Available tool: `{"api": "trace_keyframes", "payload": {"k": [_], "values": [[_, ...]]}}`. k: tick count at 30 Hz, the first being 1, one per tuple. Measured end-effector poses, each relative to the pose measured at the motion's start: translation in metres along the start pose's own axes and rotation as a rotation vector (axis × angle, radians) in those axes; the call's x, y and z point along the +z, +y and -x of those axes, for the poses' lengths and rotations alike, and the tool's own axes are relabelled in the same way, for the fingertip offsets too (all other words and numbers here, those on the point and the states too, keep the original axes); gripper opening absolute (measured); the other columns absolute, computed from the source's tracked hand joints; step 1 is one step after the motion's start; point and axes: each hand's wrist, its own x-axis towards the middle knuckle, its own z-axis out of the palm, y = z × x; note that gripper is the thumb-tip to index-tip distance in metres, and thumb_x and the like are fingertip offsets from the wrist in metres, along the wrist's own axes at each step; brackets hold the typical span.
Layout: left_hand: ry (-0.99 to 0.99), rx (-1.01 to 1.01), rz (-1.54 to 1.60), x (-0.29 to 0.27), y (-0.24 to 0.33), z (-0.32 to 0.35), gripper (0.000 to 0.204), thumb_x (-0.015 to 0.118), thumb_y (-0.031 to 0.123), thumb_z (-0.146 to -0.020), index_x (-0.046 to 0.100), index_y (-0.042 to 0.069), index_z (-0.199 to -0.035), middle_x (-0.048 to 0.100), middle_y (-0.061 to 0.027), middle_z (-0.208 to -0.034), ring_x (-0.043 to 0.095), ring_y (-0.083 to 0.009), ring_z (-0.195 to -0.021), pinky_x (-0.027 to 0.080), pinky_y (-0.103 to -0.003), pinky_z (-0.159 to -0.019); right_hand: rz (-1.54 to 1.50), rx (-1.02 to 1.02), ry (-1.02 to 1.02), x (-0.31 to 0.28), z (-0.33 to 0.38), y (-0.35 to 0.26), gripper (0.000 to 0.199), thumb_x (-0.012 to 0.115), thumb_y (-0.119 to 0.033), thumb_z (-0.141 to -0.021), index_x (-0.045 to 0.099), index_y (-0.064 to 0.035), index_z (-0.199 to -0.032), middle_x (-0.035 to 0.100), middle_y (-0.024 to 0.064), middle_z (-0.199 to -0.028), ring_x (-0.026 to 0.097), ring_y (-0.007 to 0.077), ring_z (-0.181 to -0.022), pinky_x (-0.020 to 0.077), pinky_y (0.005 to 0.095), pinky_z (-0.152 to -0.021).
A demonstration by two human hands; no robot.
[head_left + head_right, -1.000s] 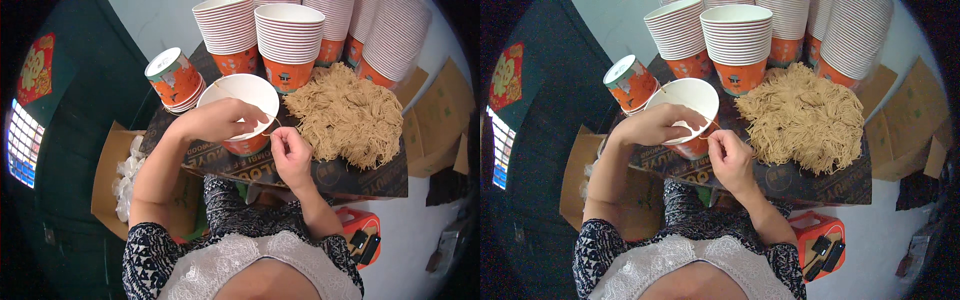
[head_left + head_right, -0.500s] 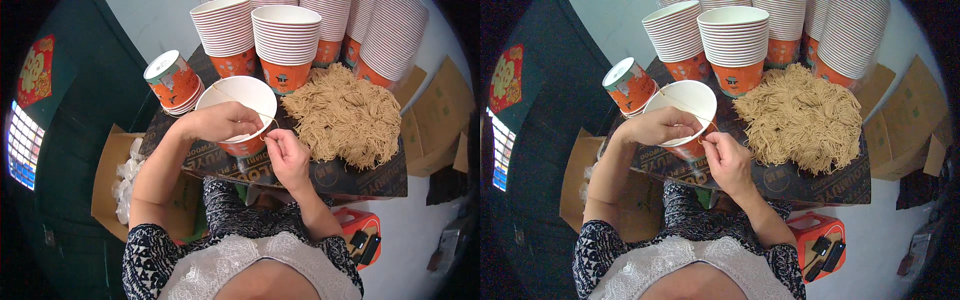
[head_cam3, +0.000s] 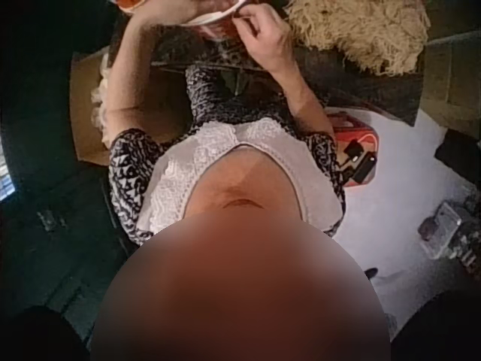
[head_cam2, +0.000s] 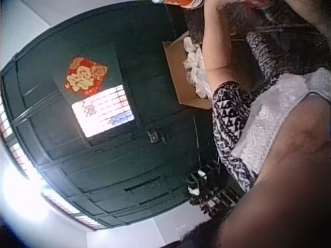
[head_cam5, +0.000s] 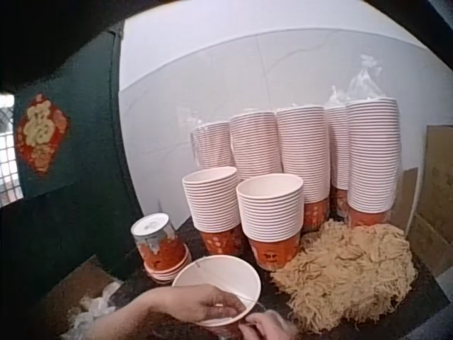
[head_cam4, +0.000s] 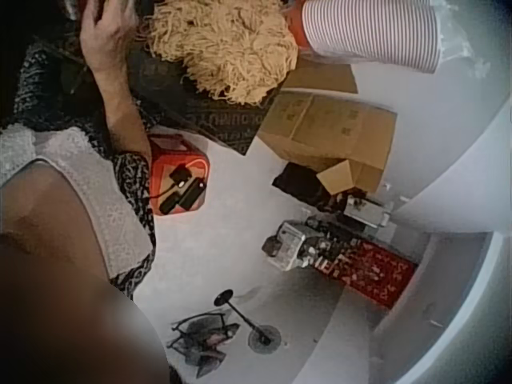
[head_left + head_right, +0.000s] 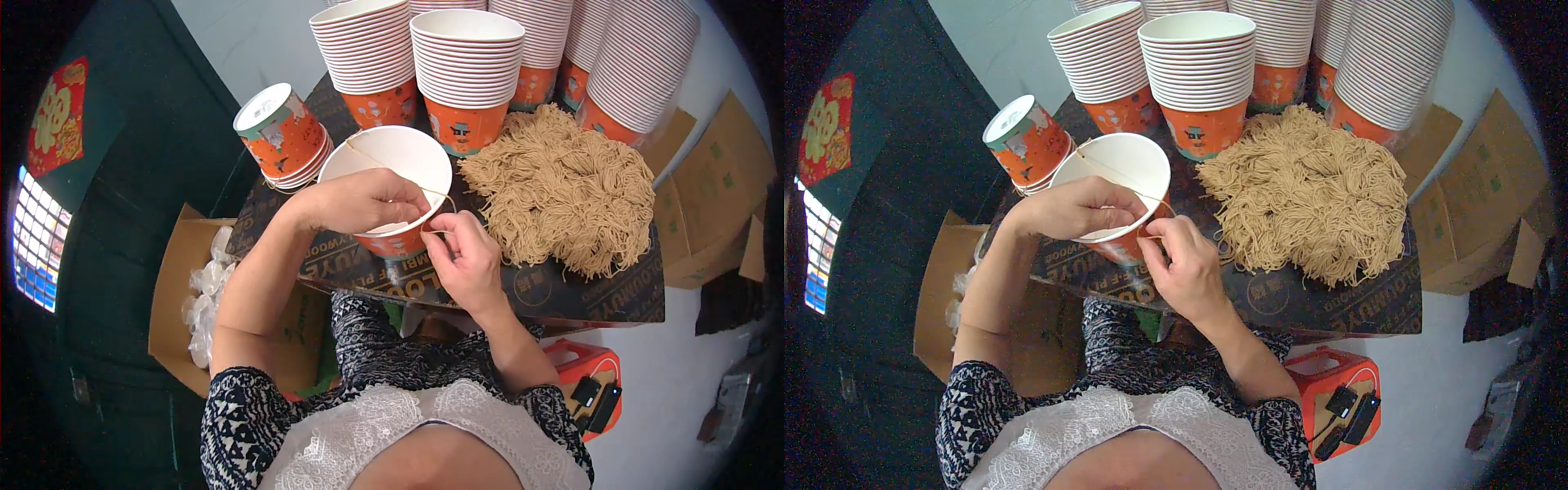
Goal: Attaching thin rope handles to paper cups in a packaging setting.
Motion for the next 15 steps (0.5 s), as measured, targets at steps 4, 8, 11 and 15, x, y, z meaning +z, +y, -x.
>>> {"api": "trace_keyframes", "payload": {"k": [4, 8, 11, 15], "values": [[0.001, 0.005, -0.003, -0.0005, -0.0011, -0.0008, 0.027, 0.055, 0.016, -0.100, 0.064, -0.002, -0.117, 0.070, -0.0088, -0.102, 0.061, -0.0154, -0.095, 0.048, -0.031, -0.089, -0.028, -0.027, 0.024, 0.0019, 0.0011, 0.0066, 0.015, 0.071, 0.000, -0.083, 0.059, -0.0011, -0.092, 0.060, 0.0131, -0.082, 0.062, 0.0311, -0.068, 0.0488, 0.0392, -0.058], [0.011, 0.002, 0.004, 0.0005, -0.0020, -0.0012, 0.027, 0.056, 0.016, -0.100, 0.064, -0.003, -0.117, 0.070, -0.0087, -0.102, 0.061, -0.0155, -0.096, 0.048, -0.030, -0.090, -0.033, -0.020, 0.050, 0.0019, 0.0001, 0.0051, 0.014, 0.070, 0.001, -0.084, 0.059, -0.0016, -0.091, 0.059, 0.0129, -0.079, 0.062, 0.0314, -0.068, 0.0482, 0.0395, -0.058], [0.011, 0.018, 0.026, 0.0006, -0.0020, -0.0018, 0.027, 0.056, 0.015, -0.099, 0.064, -0.003, -0.117, 0.070, -0.0088, -0.102, 0.061, -0.0153, -0.096, 0.048, -0.030, -0.090, -0.030, -0.015, 0.068, 0.0030, 0.0007, 0.0059, 0.014, 0.070, 0.001, -0.084, 0.058, -0.0018, -0.090, 0.058, 0.0123, -0.078, 0.062, 0.0309, -0.068, 0.0480, 0.0392, -0.057], [-0.009, 0.029, 0.041, -0.0011, -0.0029, -0.0027, 0.026, 0.059, 0.014, -0.097, 0.065, -0.003, -0.116, 0.070, -0.0079, -0.102, 0.061, -0.0145, -0.095, 0.048, -0.030, -0.090, -0.043, -0.020, 0.097, 0.0045, -0.0004, 0.0040, 0.013, 0.070, 0.000, -0.085, 0.058, -0.0018, -0.090, 0.058, 0.0114, -0.077, 0.060, 0.0288, -0.063, 0.0468, 0.0382, -0.055]]}}
